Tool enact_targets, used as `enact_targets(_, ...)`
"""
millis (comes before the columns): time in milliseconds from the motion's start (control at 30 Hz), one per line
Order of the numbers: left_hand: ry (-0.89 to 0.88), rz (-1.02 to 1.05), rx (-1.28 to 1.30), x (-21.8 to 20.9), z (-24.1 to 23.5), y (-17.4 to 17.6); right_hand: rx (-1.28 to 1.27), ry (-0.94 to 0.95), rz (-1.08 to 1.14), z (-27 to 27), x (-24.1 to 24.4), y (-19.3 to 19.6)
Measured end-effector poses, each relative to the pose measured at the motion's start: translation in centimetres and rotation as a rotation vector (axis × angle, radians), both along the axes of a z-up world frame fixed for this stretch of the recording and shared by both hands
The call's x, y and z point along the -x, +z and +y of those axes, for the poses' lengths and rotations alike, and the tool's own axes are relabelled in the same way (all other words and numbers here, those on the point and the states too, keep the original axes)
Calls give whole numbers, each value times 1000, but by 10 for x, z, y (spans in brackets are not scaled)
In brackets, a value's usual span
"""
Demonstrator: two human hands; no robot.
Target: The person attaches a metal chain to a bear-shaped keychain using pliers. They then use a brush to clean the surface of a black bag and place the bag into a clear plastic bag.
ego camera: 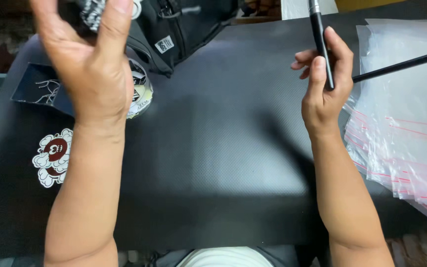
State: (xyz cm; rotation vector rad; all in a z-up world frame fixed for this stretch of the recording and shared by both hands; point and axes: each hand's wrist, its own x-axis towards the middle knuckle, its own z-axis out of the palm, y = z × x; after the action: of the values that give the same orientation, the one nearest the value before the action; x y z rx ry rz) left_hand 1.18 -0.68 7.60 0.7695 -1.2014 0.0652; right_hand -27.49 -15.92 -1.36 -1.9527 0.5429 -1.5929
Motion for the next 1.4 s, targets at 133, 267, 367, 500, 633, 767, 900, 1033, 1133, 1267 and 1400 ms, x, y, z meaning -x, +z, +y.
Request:
enact_targets(133, 96, 19, -90, 18, -10, 0, 70, -29, -152, 6, 7, 10)
enact_targets(267, -48, 74, -52, 13, -10, -8, 90, 9, -194, 12, 6, 9)
enact_targets(367, -37, 49, -109, 16, -7, -2, 337, 84, -94, 23, 3, 12)
enact_targets(500, -4, 7, -121, 15, -9, 3, 281, 114, 461, 19, 2, 7)
enact_targets(633, -37, 20, -92, 13, -9, 4, 110, 113, 247, 30, 6, 24)
enact_targets(767, -47, 7, -115, 11, -6, 1, 244, 95, 38, 24, 8, 20)
enact_targets(900, -32, -23, -144, 18, -6, 6, 117, 176, 573, 15, 11, 18)
enact_targets(1033, 40, -150, -239, 15, 12, 6, -187, -3, -11, 2, 30, 14)
enact_targets(1133, -259, -268, -349, 27, 41, 12, -306, -289, -467, -41, 58, 16)
enact_targets(1267, -795, -280, -368, 36, 73, -8, -543, -438, -663, -44, 61, 33)
enact_targets(1400, -549, -665, -463, 45, 115, -24, -459, -156, -380, -39, 44, 17)
